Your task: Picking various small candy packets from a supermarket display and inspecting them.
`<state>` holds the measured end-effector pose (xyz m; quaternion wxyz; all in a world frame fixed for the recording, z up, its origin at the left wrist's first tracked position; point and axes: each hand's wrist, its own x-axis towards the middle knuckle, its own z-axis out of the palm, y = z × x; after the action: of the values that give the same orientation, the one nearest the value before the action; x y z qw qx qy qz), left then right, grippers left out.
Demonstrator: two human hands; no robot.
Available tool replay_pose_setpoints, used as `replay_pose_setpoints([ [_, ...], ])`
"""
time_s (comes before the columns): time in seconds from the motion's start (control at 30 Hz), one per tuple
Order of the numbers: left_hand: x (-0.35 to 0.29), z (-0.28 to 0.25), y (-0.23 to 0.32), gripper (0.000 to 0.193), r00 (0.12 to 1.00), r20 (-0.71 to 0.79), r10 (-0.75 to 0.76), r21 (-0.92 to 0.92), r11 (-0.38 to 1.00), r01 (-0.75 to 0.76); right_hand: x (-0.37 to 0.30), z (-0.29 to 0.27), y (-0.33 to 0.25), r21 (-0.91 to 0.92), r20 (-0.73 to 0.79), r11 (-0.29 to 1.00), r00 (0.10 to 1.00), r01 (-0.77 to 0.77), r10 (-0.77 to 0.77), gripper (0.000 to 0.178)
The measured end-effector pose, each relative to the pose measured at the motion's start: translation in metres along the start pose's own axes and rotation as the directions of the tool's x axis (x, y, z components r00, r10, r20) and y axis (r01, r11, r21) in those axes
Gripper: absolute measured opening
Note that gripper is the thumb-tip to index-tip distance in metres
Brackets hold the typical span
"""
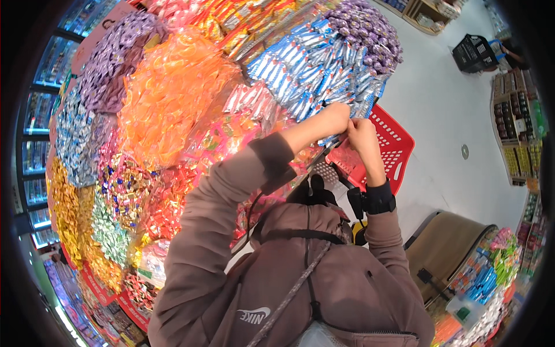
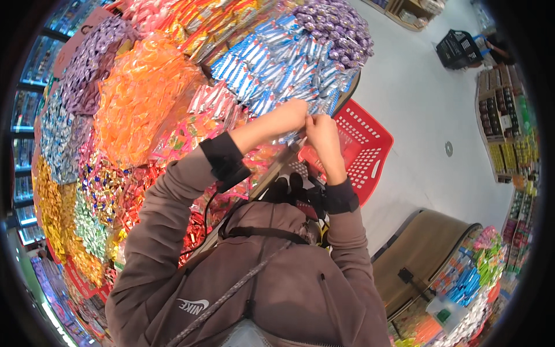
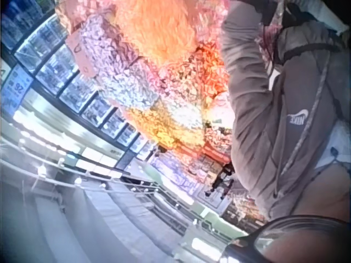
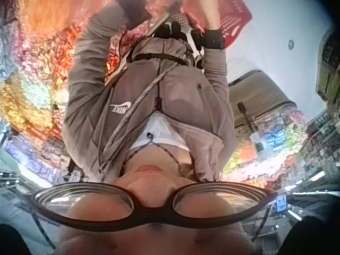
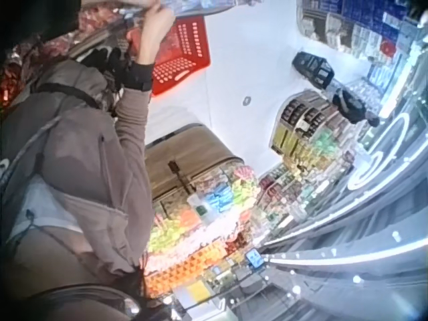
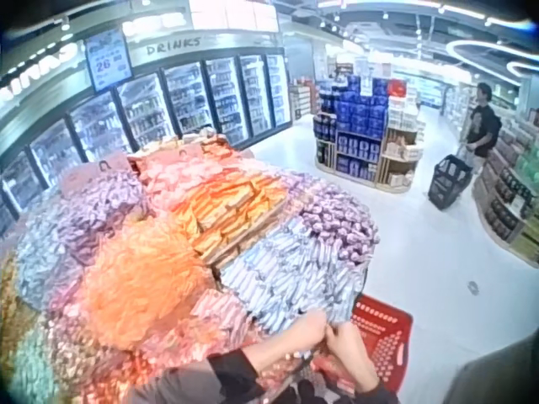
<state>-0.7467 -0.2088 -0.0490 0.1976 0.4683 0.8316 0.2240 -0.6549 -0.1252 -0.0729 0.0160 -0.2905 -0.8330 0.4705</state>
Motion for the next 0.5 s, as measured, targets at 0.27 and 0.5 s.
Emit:
replay_pose_setpoints([
  [0.27,-0.099,-0.099,-0.022,0.014,0.87,-0.492,0.013,-0.017,1.0,-0.024,-0.03,-0.009,-0.035,0.003,-0.188,0.929,0.913,0.37,-0.362,0.009],
  [0.5,-0.152,-0.093,-0.063,0.019,0.923,-0.287,-0.256,-0.116,0.966,0.232,-0.025,0.041,-0.057,-0.064,0.231,0.572,0.569,0.818,-0.789,0.022],
])
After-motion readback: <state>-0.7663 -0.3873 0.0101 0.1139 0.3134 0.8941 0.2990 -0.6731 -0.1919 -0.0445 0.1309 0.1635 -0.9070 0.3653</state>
